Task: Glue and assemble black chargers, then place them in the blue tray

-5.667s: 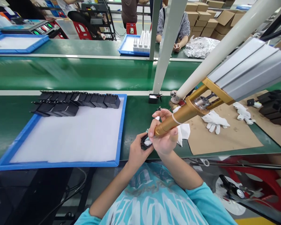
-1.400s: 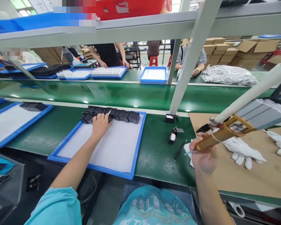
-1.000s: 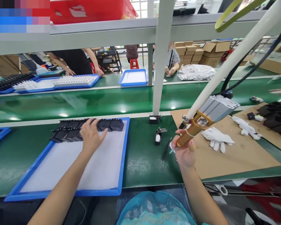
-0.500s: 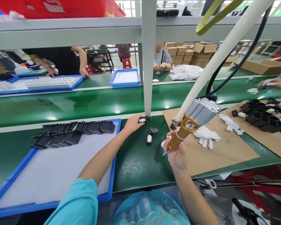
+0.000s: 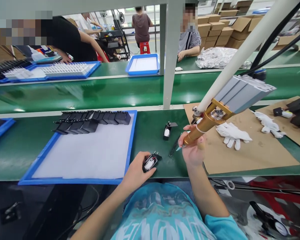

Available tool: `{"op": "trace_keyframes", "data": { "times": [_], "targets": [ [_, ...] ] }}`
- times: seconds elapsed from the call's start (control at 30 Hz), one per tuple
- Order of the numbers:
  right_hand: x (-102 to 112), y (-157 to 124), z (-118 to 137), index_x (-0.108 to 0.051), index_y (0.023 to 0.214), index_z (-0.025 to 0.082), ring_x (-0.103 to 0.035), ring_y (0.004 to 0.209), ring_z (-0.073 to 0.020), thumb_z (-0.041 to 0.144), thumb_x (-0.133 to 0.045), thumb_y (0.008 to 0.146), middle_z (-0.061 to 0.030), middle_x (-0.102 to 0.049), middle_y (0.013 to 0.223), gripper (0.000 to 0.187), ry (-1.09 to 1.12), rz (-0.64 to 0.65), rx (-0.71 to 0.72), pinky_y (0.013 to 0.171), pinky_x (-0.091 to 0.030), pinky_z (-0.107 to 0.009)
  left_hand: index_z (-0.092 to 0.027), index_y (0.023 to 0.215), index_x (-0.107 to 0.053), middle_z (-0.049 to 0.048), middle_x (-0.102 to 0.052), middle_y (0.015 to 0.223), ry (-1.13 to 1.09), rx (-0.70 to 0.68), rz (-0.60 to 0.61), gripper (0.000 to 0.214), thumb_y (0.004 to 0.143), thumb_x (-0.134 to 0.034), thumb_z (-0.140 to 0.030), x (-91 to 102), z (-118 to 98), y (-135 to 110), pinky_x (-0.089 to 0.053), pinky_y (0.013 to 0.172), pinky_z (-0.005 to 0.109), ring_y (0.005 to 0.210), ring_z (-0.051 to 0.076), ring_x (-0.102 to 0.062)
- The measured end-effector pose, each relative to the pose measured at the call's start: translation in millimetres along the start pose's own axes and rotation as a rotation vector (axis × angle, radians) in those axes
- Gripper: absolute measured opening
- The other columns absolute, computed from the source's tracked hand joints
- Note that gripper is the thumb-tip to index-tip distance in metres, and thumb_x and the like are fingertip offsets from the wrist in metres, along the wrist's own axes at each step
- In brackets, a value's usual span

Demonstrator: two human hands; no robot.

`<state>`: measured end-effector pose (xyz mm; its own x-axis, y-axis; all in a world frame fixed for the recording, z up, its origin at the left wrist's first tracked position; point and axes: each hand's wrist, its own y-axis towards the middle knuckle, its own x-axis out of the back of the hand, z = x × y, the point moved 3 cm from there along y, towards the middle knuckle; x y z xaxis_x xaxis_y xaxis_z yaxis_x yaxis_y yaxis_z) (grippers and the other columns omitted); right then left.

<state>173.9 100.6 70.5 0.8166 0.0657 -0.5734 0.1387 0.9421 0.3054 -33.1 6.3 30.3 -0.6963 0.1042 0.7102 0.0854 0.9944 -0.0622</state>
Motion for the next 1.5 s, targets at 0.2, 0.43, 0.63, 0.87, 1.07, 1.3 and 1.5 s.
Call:
{"op": "trace_keyframes", "data": {
  "times": [0.2, 0.43, 0.63, 0.87, 1.07, 1.3, 1.5],
  "targets": [
    [-3.4, -3.1, 1.7, -0.050, 0.096, 0.027, -0.053, 0.048, -0.0092, 0.054, -0.056, 0.082, -0.0004, -0.061, 0.097, 0.031, -0.033, -0.018, -0.019, 0.039, -0.039, -0.025, -0.029, 0.133, -0.046, 0.0084, -0.050, 0.122, -0.187, -0.019, 0.054, 0.064, 0.075, -0.072, -0.027, -19.4, -4.5, 2.9, -0.049, 0.099, 0.039, 0.115, 0.024, -0.058],
    [-13.5, -6.5, -1.1, -0.052, 0.099, 0.027, -0.052, 0.048, -0.0086, 0.051, -0.054, 0.084, -0.0008, -0.060, 0.096, 0.029, 0.022, 0.003, -0.034, 0.038, -0.036, -0.024, -0.025, 0.123, -0.051, 0.0123, -0.045, 0.141, -0.058, -0.161, -0.212, 0.041, 0.084, -0.062, -0.025, -17.7, 3.6, -4.0, -0.052, 0.094, 0.038, 0.122, 0.025, -0.055],
    [-32.7, -11.3, -6.3, -0.050, 0.096, 0.027, -0.053, 0.048, -0.0088, 0.055, -0.054, 0.083, -0.0005, -0.059, 0.095, 0.032, 0.052, 0.039, -0.055, 0.037, -0.038, -0.023, -0.025, 0.121, -0.047, 0.0098, -0.059, 0.130, -0.088, -0.124, -0.206, 0.043, 0.081, -0.064, -0.024, -19.9, 7.4, -1.8, -0.054, 0.085, 0.037, 0.109, 0.023, -0.063],
    [-56.0, -20.9, -12.3, -0.051, 0.101, 0.028, -0.051, 0.045, -0.0071, 0.059, -0.053, 0.082, 0.0004, -0.058, 0.092, 0.037, 0.139, 0.094, -0.075, 0.033, -0.038, -0.020, -0.022, 0.110, -0.053, 0.0087, -0.063, 0.106, -0.052, -0.121, -0.328, 0.031, 0.081, -0.064, -0.028, -27.9, 10.5, -1.4, -0.052, 0.086, 0.038, 0.101, 0.024, -0.064],
    [-74.5, -27.5, -17.1, -0.050, 0.108, 0.029, -0.049, 0.042, -0.0065, 0.066, -0.055, 0.079, -0.0001, -0.058, 0.091, 0.047, 0.187, 0.144, -0.120, 0.028, -0.037, -0.019, -0.022, 0.112, -0.053, 0.0065, -0.071, 0.097, -0.036, -0.031, -0.322, 0.032, 0.084, -0.063, -0.035, -25.1, 6.5, -6.2, -0.054, 0.071, 0.033, 0.085, 0.023, -0.070],
    [-74.2, -28.1, -15.9, -0.059, 0.102, 0.024, -0.048, 0.041, -0.0055, 0.066, -0.056, 0.079, -0.0011, -0.058, 0.087, 0.048, 0.201, 0.129, -0.109, 0.027, -0.036, -0.018, -0.024, 0.106, -0.053, 0.0025, -0.073, 0.087, 0.036, -0.026, -0.308, 0.029, 0.082, -0.063, -0.037, -12.1, -10.2, -10.5, -0.052, 0.062, 0.029, 0.072, 0.021, -0.071],
    [-71.7, -28.7, -13.5, -0.055, 0.086, 0.024, -0.045, 0.038, -0.0043, 0.067, -0.055, 0.078, 0.0012, -0.056, 0.084, 0.043, 0.144, 0.090, -0.103, 0.027, -0.032, -0.017, -0.027, 0.103, -0.052, 0.0004, -0.072, 0.084, 0.049, -0.031, -0.303, 0.028, 0.080, -0.064, -0.037, -10.8, -14.4, -9.7, -0.052, 0.062, 0.029, 0.071, 0.020, -0.070]
  ]
}}
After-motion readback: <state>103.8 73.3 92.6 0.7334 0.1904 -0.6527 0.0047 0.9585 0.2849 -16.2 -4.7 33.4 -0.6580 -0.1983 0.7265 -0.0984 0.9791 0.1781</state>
